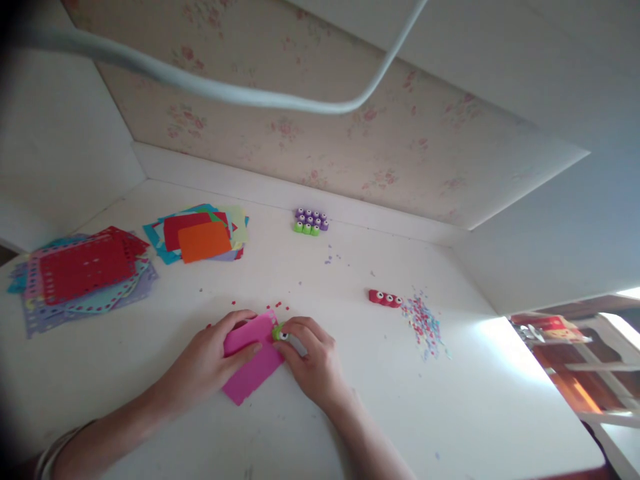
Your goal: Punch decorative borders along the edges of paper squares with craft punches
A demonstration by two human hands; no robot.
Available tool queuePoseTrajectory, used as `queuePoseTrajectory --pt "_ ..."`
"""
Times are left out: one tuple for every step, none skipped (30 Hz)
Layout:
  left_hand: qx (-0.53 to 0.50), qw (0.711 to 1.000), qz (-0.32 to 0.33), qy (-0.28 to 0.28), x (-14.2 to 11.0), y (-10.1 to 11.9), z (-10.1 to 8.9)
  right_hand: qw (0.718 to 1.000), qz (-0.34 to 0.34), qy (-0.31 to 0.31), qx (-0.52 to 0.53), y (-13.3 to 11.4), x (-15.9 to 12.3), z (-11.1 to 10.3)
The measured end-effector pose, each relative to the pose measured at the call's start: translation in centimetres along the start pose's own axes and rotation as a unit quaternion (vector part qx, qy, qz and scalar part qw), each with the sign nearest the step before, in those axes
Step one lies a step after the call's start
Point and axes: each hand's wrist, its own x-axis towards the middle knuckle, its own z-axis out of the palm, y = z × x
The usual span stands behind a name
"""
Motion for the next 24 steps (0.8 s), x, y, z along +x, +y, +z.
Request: queuePoseTrajectory --pt "0.019 0.999 0.021 0.014 -0.2 0.0 0.3 1.000 -0.013 -0.010 -0.014 0.1 0.0 0.0" --pt "0.038 0.998 0.043 0.029 -0.5 0.1 0.5 0.999 -0.026 -0.020 -0.028 0.1 0.0 -0.1" --pt "0.061 0.995 0.067 0.043 -0.7 0.2 0.7 0.998 -0.036 -0.030 -0.040 0.2 0.0 -0.1" --pt "0.088 0.990 0.091 0.056 -0.9 0.3 0.7 0.997 -0.045 -0.037 -0.050 0.3 0.0 -0.2" --pt "0.121 0.984 0.114 0.067 -1.2 0.5 0.7 0.996 -0.050 -0.043 -0.058 0.3 -0.1 -0.2" --pt "0.156 0.976 0.133 0.076 -1.4 0.6 0.6 0.995 -0.053 -0.047 -0.065 0.4 -0.1 -0.2" --pt "0.189 0.967 0.148 0.081 -1.6 0.8 0.4 0.995 -0.055 -0.050 -0.070 0.5 -0.2 -0.2" --pt "0.217 0.959 0.163 0.079 -1.8 1.0 0.1 0.994 -0.057 -0.051 -0.075 0.6 -0.3 -0.2" --pt "0.236 0.953 0.179 0.068 -1.9 1.3 -0.1 0.994 -0.061 -0.049 -0.080 0.6 -0.3 -0.2" --pt "0.247 0.948 0.195 0.049 -2.1 1.4 -0.3 0.993 -0.067 -0.047 -0.085 0.6 -0.4 -0.2" --pt "0.252 0.944 0.212 0.025 -2.2 1.6 -0.4 0.992 -0.072 -0.045 -0.091 0.7 -0.4 -0.2" --pt "0.253 0.940 0.229 -0.001 -2.3 1.7 -0.5 0.991 -0.079 -0.043 -0.096 0.7 -0.5 -0.2" --pt "0.253 0.937 0.242 -0.025 -2.4 1.7 -0.5 0.990 -0.085 -0.042 -0.101 0.7 -0.5 -0.2" --pt "0.252 0.934 0.249 -0.044 -2.5 1.7 -0.4 0.989 -0.091 -0.041 -0.106 0.7 -0.5 -0.2" --pt "0.251 0.933 0.250 -0.059 -2.7 1.6 -0.2 0.988 -0.097 -0.041 -0.111 0.6 -0.5 -0.2" --pt "0.251 0.933 0.247 -0.069 -2.8 1.4 0.0 0.987 -0.103 -0.041 -0.116 0.6 -0.5 -0.3" --pt "0.251 0.934 0.243 -0.077 -2.9 1.3 0.2 0.986 -0.108 -0.041 -0.122 0.6 -0.5 -0.3" --pt "0.251 0.935 0.237 -0.082 -3.0 1.1 0.4 0.985 -0.113 -0.039 -0.127 0.5 -0.6 -0.4" --pt "0.251 0.936 0.233 -0.085 -3.1 0.9 0.6 0.983 -0.118 -0.036 -0.133 0.5 -0.6 -0.4" --pt "0.251 0.937 0.229 -0.087 -3.2 0.8 0.8 0.982 -0.122 -0.034 -0.138 0.5 -0.7 -0.4" --pt "0.250 0.937 0.228 -0.087 -3.3 0.7 1.0 0.981 -0.126 -0.031 -0.142 0.5 -0.7 -0.4" --pt "0.251 0.937 0.228 -0.087 -3.4 0.6 1.1 0.981 -0.129 -0.031 -0.145 0.5 -0.7 -0.4" --pt "0.252 0.936 0.230 -0.087 -3.4 0.6 1.1 0.980 -0.131 -0.031 -0.146 0.6 -0.7 -0.4" --pt "0.255 0.935 0.232 -0.086 -3.4 0.6 1.2 0.980 -0.133 -0.031 -0.147 0.6 -0.7 -0.4"
